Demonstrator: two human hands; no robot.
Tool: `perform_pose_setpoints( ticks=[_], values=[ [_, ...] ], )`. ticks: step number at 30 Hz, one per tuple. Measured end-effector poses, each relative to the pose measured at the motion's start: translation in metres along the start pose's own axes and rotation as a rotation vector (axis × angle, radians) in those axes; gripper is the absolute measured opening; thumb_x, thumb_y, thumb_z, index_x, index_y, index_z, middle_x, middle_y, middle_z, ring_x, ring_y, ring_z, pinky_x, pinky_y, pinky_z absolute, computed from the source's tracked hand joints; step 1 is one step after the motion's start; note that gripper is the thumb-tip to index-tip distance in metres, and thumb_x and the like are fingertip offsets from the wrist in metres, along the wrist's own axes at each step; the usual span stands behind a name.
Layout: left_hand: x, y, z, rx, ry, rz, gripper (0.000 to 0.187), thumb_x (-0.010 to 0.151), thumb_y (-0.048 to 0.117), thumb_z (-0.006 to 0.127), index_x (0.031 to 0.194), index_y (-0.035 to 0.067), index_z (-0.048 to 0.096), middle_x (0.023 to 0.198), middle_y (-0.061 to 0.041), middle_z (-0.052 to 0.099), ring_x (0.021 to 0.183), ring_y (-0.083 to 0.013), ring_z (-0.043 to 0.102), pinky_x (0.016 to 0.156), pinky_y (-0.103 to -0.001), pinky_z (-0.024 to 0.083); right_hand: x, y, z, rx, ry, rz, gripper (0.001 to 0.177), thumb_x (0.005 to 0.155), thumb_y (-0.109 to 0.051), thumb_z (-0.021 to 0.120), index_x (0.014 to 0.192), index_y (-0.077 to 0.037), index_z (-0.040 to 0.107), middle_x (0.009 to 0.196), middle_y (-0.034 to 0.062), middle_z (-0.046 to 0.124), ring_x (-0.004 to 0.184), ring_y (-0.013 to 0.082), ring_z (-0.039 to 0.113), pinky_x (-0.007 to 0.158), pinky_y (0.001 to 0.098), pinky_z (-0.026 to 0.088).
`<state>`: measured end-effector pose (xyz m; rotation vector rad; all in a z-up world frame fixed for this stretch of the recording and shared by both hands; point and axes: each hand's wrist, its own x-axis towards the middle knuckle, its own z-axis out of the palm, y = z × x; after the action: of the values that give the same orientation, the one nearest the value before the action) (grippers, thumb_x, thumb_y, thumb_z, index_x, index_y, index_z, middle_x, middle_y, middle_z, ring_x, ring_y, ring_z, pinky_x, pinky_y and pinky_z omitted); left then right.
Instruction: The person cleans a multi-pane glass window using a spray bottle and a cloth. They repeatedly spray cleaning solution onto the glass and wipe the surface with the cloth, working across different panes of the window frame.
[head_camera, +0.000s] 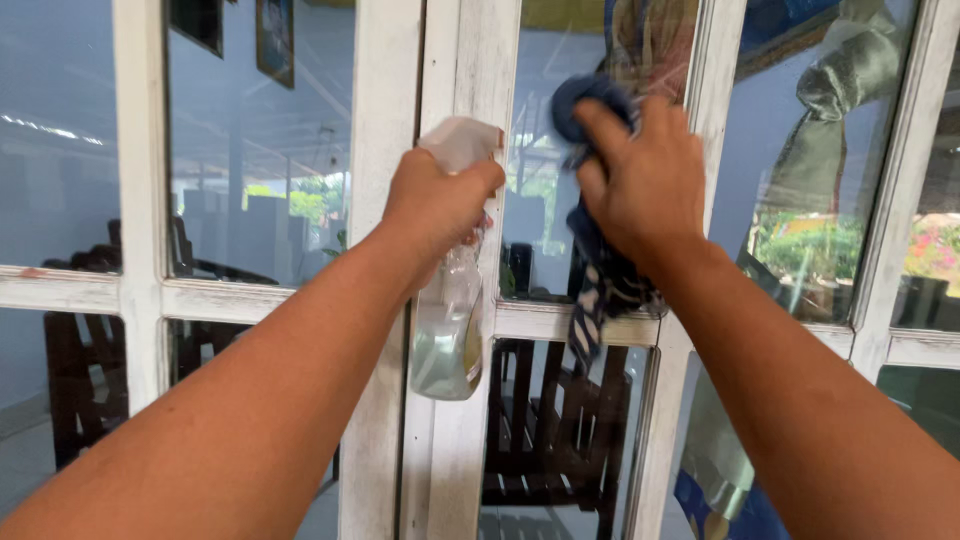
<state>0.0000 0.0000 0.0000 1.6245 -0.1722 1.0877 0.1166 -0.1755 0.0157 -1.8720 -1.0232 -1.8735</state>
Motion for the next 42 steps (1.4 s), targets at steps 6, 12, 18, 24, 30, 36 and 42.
perform_pose_setpoints(
  ticks=[6,12,18,24,30,36,42],
  values=[
    [-0.012,-0.014,-0.011,0.089,-0.003,0.017,0.035,0.078,0.018,0.07,0.109,0.003,0.073,0.08,-0.009,0.072,0.058,-0.0157,0.065,0.047,-0.032,0.05,-0.062,-0.042,0.013,0.054,-0.003,-0.096,0.048,0.087,-0.03,0.073,0.132,-0.016,0.067,0.11,0.018,0.057,0.103,0.0354,0.054,0.086,0.0462,0.045],
    [-0.014,-0.015,0.0,0.265,0.029,0.07,0.044,0.076,0.022,0.075,0.115,0.003,0.072,0.1,-0.009,0.074,0.089,-0.0202,0.072,0.078,-0.035,0.056,-0.068,-0.012,-0.009,-0.115,-0.104,-0.283,0.036,0.088,-0.035,0.073,0.121,-0.02,0.069,0.107,0.0142,0.059,0.104,0.0328,0.056,0.083,0.0461,0.043],
    [-0.015,-0.014,0.008,0.26,0.029,-0.021,0.045,0.073,0.027,0.075,0.112,0.005,0.075,0.106,-0.012,0.077,0.098,-0.0233,0.074,0.085,-0.035,0.056,-0.07,-0.059,0.032,0.014,0.192,0.237,0.031,0.094,-0.025,0.072,0.123,-0.015,0.066,0.108,0.015,0.059,0.097,0.0323,0.06,0.078,0.0443,0.047],
    [-0.017,-0.011,0.004,0.313,0.042,-0.023,0.044,0.071,0.025,0.075,0.112,0.009,0.076,0.107,-0.01,0.076,0.098,-0.0225,0.072,0.085,-0.036,0.054,-0.098,-0.027,0.007,-0.082,-0.135,-0.066,0.033,0.086,-0.026,0.073,0.118,-0.018,0.067,0.095,0.0123,0.059,0.085,0.0292,0.061,0.072,0.0457,0.05],
    [-0.01,-0.008,0.0,0.299,0.003,-0.151,0.041,0.075,0.025,0.075,0.111,0.005,0.072,0.106,-0.01,0.077,0.099,-0.0212,0.073,0.088,-0.035,0.053,-0.097,-0.046,0.012,-0.053,0.174,0.348,0.03,0.084,-0.024,0.074,0.112,-0.014,0.067,0.104,0.0153,0.058,0.095,0.0338,0.059,0.076,0.0494,0.048],
    [-0.008,-0.016,0.002,0.163,-0.013,-0.08,0.038,0.074,0.019,0.07,0.108,0.003,0.075,0.098,-0.009,0.077,0.092,-0.0225,0.074,0.083,-0.038,0.057,-0.096,-0.065,0.015,0.059,-0.057,-0.063,0.025,0.091,-0.036,0.072,0.103,-0.015,0.067,0.096,0.0138,0.059,0.091,0.0331,0.057,0.077,0.0478,0.042],
    [-0.005,-0.017,-0.002,0.225,-0.046,-0.078,0.034,0.078,0.019,0.07,0.11,0.007,0.073,0.101,-0.007,0.076,0.095,-0.0188,0.07,0.086,-0.036,0.052,-0.117,-0.004,-0.017,-0.172,-0.015,0.029,0.017,0.091,-0.031,0.072,0.096,-0.015,0.068,0.092,0.0136,0.061,0.093,0.034,0.057,0.079,0.049,0.042]
  ],
)
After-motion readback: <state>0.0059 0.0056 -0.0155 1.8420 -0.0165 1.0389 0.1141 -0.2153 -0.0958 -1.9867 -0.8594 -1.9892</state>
